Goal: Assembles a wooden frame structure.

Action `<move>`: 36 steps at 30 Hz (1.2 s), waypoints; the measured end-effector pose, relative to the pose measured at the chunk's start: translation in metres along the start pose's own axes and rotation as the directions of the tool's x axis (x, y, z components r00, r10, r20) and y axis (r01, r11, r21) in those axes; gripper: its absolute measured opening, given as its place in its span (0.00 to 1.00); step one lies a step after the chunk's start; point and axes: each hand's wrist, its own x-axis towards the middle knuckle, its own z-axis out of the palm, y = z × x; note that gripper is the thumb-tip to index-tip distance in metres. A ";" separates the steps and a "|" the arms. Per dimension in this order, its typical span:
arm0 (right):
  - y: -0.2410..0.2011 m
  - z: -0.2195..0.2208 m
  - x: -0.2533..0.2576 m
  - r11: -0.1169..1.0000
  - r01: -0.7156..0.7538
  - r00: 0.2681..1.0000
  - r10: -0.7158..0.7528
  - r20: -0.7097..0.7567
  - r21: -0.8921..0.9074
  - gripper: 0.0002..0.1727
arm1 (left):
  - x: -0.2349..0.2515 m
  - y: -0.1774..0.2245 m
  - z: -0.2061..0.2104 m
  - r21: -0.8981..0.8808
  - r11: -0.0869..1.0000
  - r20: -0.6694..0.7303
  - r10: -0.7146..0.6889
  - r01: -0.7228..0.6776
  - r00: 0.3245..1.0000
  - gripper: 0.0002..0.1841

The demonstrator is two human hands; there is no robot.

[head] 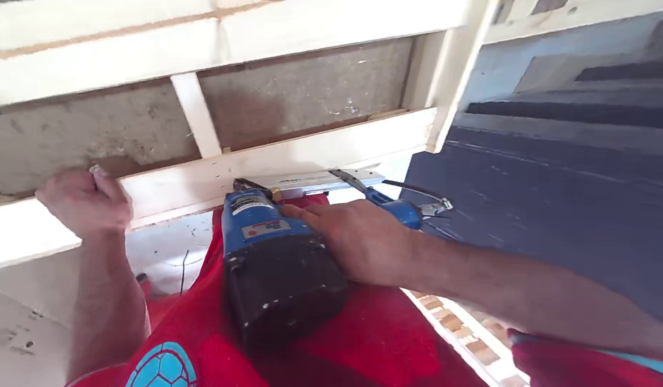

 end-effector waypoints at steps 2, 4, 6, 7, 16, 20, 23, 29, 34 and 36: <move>0.020 0.004 -0.024 0.996 0.039 0.995 -0.032 -0.092 0.075 0.38 | -0.005 0.007 -0.007 -0.054 0.997 -0.029 0.053 -0.054 0.998 0.29; 0.047 0.007 -0.065 0.984 0.020 0.975 0.020 -0.223 0.176 0.37 | -0.010 0.036 -0.013 -0.132 0.986 -0.083 0.094 -0.105 0.992 0.24; 0.079 0.014 -0.110 0.965 0.016 0.927 0.084 -0.364 0.263 0.33 | -0.017 0.076 -0.016 -0.215 0.965 -0.134 0.121 -0.148 0.983 0.22; 0.096 0.019 -0.130 0.956 0.022 0.888 0.116 -0.444 0.294 0.30 | -0.019 0.096 -0.013 -0.253 0.951 -0.151 0.145 -0.180 0.978 0.22; 0.197 -0.067 -0.224 0.491 -0.570 0.642 0.767 -0.016 0.659 0.16 | -0.019 0.240 0.060 -0.034 0.985 -0.104 0.165 -0.170 0.981 0.29; 0.279 -0.032 -0.249 0.989 -0.142 0.916 0.144 -0.375 0.034 0.28 | -0.019 0.241 0.059 -0.039 0.981 -0.167 0.179 -0.188 0.970 0.27; 0.298 -0.046 -0.237 0.992 0.001 0.938 -0.044 -0.343 -0.124 0.30 | -0.019 0.239 0.060 -0.060 0.975 -0.198 0.197 -0.212 0.960 0.26; 0.305 -0.071 -0.209 0.986 0.098 0.966 -0.127 -0.226 -0.133 0.29 | -0.023 0.235 0.063 -0.108 0.966 -0.245 0.202 -0.234 0.948 0.23; 0.303 -0.076 -0.195 0.982 0.095 0.977 -0.124 -0.175 -0.166 0.31 | -0.022 0.238 0.063 -0.164 0.953 -0.285 0.200 -0.253 0.937 0.22; 0.302 -0.078 -0.192 0.982 0.087 0.982 -0.113 -0.154 -0.168 0.31 | -0.022 0.239 0.064 -0.178 0.949 -0.304 0.199 -0.260 0.932 0.22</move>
